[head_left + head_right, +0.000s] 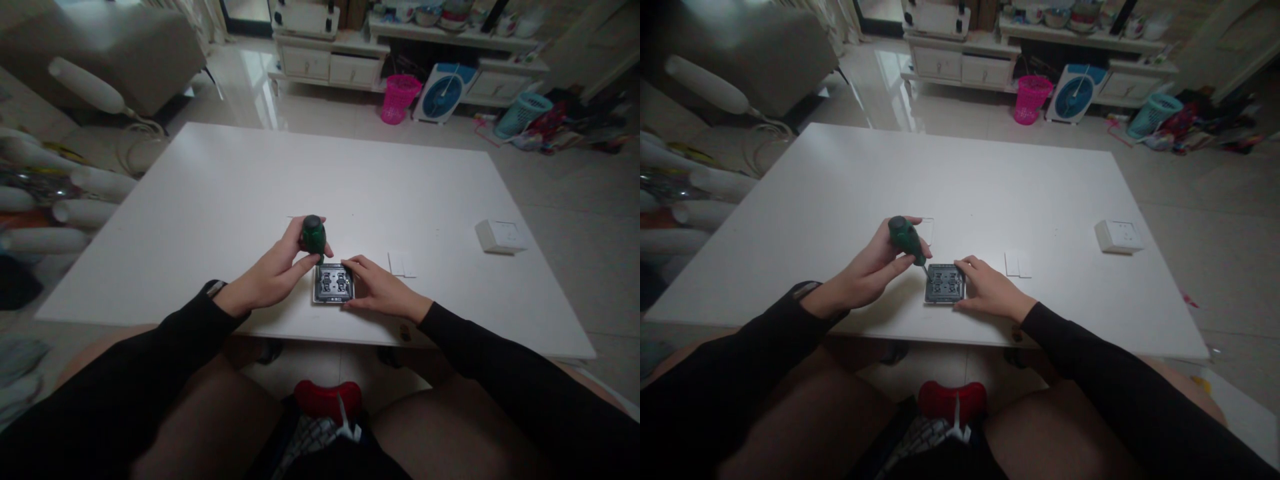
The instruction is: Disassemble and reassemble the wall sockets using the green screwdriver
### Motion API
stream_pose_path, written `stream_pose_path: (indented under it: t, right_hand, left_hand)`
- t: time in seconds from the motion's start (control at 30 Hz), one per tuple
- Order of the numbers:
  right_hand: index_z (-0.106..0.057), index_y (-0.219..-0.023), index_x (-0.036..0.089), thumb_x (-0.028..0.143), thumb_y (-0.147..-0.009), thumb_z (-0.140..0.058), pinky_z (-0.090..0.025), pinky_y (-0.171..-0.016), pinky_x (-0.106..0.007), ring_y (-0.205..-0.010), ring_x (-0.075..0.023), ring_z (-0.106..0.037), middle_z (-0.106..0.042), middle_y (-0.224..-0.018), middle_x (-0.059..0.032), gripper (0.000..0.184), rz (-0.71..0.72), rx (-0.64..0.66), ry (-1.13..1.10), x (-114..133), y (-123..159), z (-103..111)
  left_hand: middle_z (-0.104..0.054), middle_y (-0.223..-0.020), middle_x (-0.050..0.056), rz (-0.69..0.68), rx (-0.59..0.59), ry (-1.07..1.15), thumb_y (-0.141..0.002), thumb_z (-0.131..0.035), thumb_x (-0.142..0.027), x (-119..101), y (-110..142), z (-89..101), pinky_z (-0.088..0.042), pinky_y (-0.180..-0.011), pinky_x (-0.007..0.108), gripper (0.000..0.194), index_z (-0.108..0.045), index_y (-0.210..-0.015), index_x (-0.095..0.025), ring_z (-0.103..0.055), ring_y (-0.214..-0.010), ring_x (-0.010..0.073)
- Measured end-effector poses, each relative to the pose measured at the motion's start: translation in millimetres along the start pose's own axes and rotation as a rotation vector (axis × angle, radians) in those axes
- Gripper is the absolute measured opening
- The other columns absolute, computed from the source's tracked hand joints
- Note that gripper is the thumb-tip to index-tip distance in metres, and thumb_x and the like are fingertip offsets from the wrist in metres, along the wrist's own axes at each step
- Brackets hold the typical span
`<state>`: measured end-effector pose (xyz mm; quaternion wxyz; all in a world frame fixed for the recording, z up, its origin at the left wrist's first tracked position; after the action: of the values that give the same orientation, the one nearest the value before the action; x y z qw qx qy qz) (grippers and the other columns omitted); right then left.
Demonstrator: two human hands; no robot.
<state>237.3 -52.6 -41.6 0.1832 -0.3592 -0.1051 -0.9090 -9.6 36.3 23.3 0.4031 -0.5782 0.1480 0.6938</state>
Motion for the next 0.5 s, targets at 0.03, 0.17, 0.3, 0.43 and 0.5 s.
stream_pose_path:
  t: [0.03, 0.17, 0.3, 0.43, 0.5]
  right_hand:
    - [-0.041, -0.159, 0.027, 0.046, -0.081, -0.087, -0.054, -0.112, -0.058, -0.130, -0.0361, -0.060, -0.054, -0.146, -0.0151, 0.092, 0.002, 0.001, -0.001, 0, 0, 0]
    - [-0.042, -0.156, 0.025, 0.044, -0.082, -0.087, -0.053, -0.113, -0.057, -0.130, -0.0359, -0.060, -0.054, -0.144, -0.0155, 0.089, -0.001, -0.001, 0.004, 1, -1, 0]
    - [-0.042, -0.156, 0.026, 0.045, -0.082, -0.087, -0.053, -0.112, -0.056, -0.130, -0.0353, -0.059, -0.054, -0.144, -0.0151, 0.089, 0.002, 0.000, 0.007, 0, -1, 0]
    - [-0.041, -0.156, 0.028, 0.047, -0.082, -0.087, -0.054, -0.111, -0.056, -0.129, -0.0351, -0.060, -0.054, -0.144, -0.0145, 0.089, -0.003, 0.000, 0.001, 0, 0, 0]
    - [-0.041, -0.157, 0.029, 0.046, -0.082, -0.087, -0.054, -0.111, -0.056, -0.129, -0.0351, -0.061, -0.054, -0.145, -0.0143, 0.090, -0.002, 0.002, 0.001, 1, 0, 0]
  left_hand:
    - [-0.069, -0.111, 0.009, 0.002, 0.008, -0.001, -0.104, -0.057, -0.026, 0, 1, -1.2, -0.056, -0.097, 0.044, 0.046, -0.039, -0.147, -0.022, -0.068, -0.104, 0.0223]
    - [-0.062, -0.104, 0.004, -0.004, -0.004, -0.038, -0.105, -0.059, -0.029, 0, 2, -8.1, -0.052, -0.095, 0.040, 0.042, -0.038, -0.141, -0.023, -0.063, -0.095, 0.0182]
    - [-0.060, -0.109, 0.004, -0.025, -0.035, 0.002, -0.100, -0.067, -0.027, -1, 0, -12.5, -0.054, -0.088, 0.035, 0.040, -0.043, -0.132, -0.025, -0.065, -0.093, 0.0160]
    - [-0.062, -0.109, 0.005, 0.047, -0.057, 0.096, -0.095, -0.073, -0.028, 0, -3, -12.2, -0.059, -0.084, 0.034, 0.039, -0.046, -0.123, -0.023, -0.070, -0.094, 0.0181]
    - [-0.065, -0.107, 0.006, 0.073, -0.052, 0.117, -0.097, -0.070, -0.028, 0, -3, -11.1, -0.060, -0.087, 0.036, 0.037, -0.046, -0.125, -0.022, -0.072, -0.096, 0.0198]
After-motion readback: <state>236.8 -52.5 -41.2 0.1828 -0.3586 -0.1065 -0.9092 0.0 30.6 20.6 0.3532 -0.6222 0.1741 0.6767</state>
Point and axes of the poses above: each hand's wrist, its own y-axis away from the middle knuckle, its own z-axis out of the back of the hand, x = y × z, the point moved 1 cm from there along -y, towards the middle knuckle
